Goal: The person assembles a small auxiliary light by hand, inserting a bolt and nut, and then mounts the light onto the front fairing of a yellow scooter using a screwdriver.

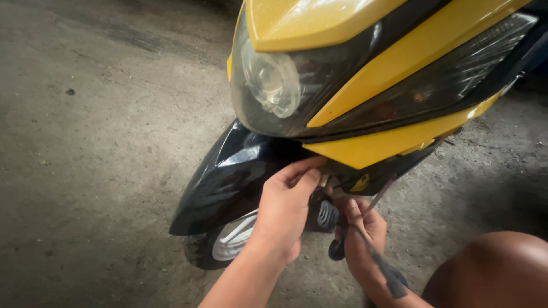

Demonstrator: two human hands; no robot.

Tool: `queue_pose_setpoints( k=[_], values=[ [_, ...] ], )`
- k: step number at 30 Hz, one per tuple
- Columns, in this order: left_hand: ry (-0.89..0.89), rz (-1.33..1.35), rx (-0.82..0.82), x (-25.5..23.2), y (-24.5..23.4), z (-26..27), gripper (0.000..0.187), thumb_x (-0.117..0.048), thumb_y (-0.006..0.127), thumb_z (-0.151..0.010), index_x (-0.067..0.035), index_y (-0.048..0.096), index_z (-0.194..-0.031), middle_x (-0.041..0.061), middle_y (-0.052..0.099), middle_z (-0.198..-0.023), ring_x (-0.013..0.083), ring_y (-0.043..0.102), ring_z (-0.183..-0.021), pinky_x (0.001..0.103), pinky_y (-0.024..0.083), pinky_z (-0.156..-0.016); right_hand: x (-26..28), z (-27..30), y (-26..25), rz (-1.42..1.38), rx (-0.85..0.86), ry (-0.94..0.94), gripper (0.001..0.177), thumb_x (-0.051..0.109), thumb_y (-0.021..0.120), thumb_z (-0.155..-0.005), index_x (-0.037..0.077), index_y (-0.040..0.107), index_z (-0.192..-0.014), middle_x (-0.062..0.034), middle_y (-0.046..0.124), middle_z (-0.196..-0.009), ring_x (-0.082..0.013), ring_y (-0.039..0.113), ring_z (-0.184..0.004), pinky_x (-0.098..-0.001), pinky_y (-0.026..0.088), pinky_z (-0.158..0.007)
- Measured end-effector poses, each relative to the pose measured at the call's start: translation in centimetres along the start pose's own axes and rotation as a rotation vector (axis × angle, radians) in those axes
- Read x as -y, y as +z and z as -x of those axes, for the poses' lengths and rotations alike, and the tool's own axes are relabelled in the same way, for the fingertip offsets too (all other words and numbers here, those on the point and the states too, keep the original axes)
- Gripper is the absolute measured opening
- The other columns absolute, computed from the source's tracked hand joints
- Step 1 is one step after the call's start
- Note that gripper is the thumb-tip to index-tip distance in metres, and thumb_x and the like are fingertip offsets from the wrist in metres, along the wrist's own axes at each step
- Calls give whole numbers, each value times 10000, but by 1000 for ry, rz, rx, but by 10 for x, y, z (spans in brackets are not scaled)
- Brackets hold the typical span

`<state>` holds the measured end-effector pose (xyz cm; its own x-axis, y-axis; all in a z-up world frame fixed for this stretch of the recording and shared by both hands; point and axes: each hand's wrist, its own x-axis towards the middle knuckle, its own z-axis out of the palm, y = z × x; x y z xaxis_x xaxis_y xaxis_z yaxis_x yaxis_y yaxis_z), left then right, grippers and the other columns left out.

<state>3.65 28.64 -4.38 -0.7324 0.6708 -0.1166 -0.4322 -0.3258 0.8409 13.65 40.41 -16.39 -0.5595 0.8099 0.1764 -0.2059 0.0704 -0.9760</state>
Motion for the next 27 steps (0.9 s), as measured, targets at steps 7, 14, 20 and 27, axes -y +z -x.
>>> queue_pose_setpoints(
  k=[7, 14, 20, 27],
  values=[
    [47, 50, -6, 2, 14, 0, 260, -73, 592, -973, 51, 707, -1171, 65, 733, -964, 110, 643, -788, 250, 537, -709, -27, -2, -7, -152, 75, 62, 230, 187, 467, -1048, 25, 626, -1011, -78, 632, -740, -138, 560, -521, -285, 453, -458],
    [72, 74, -47, 0, 19, 0, 236, -84, 614, -967, 63, 729, -1111, 67, 735, -922, 96, 633, -734, 244, 530, -643, -24, -2, -6, -178, 77, 5, 227, 187, 536, -1065, -18, 624, -1021, -95, 680, -797, -129, 572, -564, -285, 467, -479],
    [140, -13, -143, 2, 29, -2, 249, -109, 644, -940, 63, 753, -1084, 80, 753, -898, 110, 630, -731, 259, 523, -661, -8, -11, -10, 11, 76, -140, 224, 180, 502, -1065, 4, 614, -1143, -67, 642, -739, -121, 590, -557, -267, 501, -484],
    [135, -4, -244, -10, 34, 1, 278, -156, 678, -900, 51, 769, -1062, 84, 789, -922, 107, 654, -764, 267, 546, -705, 8, -13, -15, 114, 94, -254, 235, 155, 522, -1075, -12, 600, -1221, -46, 612, -761, -94, 570, -590, -245, 473, -524]
  ],
)
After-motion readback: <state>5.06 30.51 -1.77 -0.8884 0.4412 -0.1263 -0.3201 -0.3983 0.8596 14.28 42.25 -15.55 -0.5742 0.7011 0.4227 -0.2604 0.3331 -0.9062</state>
